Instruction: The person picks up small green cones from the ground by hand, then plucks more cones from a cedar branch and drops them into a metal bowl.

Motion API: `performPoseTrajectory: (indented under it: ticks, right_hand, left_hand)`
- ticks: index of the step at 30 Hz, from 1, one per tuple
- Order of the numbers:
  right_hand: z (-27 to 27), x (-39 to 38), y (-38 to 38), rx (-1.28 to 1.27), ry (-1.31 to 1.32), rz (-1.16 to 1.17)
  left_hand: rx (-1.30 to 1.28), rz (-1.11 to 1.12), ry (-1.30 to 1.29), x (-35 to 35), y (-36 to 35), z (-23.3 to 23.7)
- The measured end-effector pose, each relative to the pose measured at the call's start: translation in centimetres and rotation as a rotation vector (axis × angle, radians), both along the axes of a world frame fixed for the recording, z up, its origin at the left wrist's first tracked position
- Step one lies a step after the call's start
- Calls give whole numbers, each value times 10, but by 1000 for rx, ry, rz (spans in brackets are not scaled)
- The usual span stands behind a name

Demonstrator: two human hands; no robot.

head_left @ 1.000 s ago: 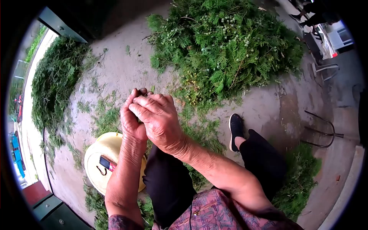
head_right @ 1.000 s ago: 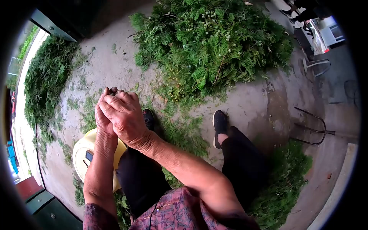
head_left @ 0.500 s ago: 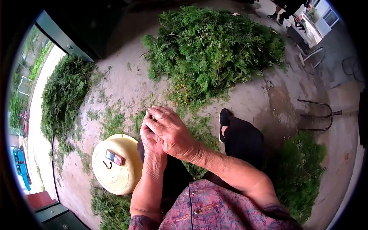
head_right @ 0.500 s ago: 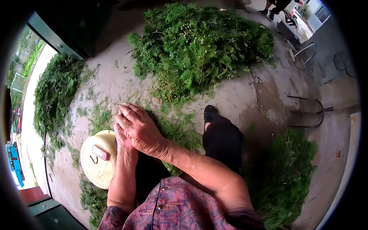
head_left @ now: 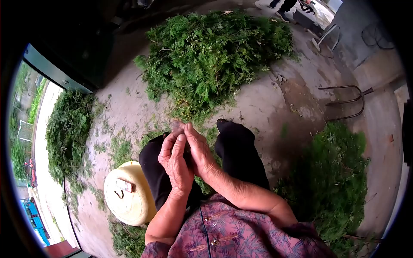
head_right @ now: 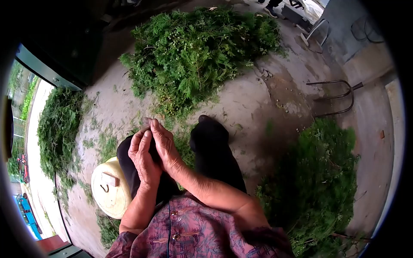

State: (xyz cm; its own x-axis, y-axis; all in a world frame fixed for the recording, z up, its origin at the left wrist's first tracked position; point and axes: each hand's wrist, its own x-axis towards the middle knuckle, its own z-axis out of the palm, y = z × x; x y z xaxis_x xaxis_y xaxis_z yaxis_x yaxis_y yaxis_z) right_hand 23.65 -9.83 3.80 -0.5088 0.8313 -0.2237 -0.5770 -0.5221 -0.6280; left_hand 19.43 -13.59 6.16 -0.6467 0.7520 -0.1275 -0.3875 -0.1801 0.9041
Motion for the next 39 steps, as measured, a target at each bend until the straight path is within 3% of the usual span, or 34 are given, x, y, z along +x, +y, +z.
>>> performPoseTrajectory:
  ticks: [3,5,10,14,17,18,21,22,24,27,29,30,33,36,39]
  right_hand:
    - [-5,2,1,-225,166,96]
    - [8,9,-2,-238,114,69]
    - [-4,6,-10,-257,294,143]
    - [2,14,-16,-229,414,188]
    - [22,25,-17,754,-292,-48]
    - [22,24,-15,674,-281,-22]
    - [-8,9,-10,108,117,106]
    - [-9,10,-7,-154,385,165]
    - [-15,10,-7,63,152,89]
    - [-10,15,-5,-105,193,51]
    - [-8,19,3,-403,473,90]
    - [-23,21,5,-268,465,84]
    - [-11,26,15,-390,531,77]
    - [0,34,25,13,145,-31]
    - [16,40,32,565,-475,-207]
  left_hand:
    - [25,-46,168,7,-3,1]
    - [18,-73,280,9,-4,6]
    - [-107,-64,477,15,-10,22]
    - [-102,-82,938,8,-12,14]
    - [-138,-71,1141,6,-11,21]
    - [-131,-63,1159,5,-9,21]
    - [-106,-55,1160,-1,-1,18]
    - [-96,-65,1121,-2,1,18]
    - [-60,-82,1089,-1,6,15]
    - [30,-139,1084,5,12,18]
    - [100,-145,1076,6,18,16]
    - [127,-143,1054,7,21,15]
    - [189,-134,1030,9,35,15]
    - [252,-127,984,12,48,14]
    - [308,-112,925,13,62,24]
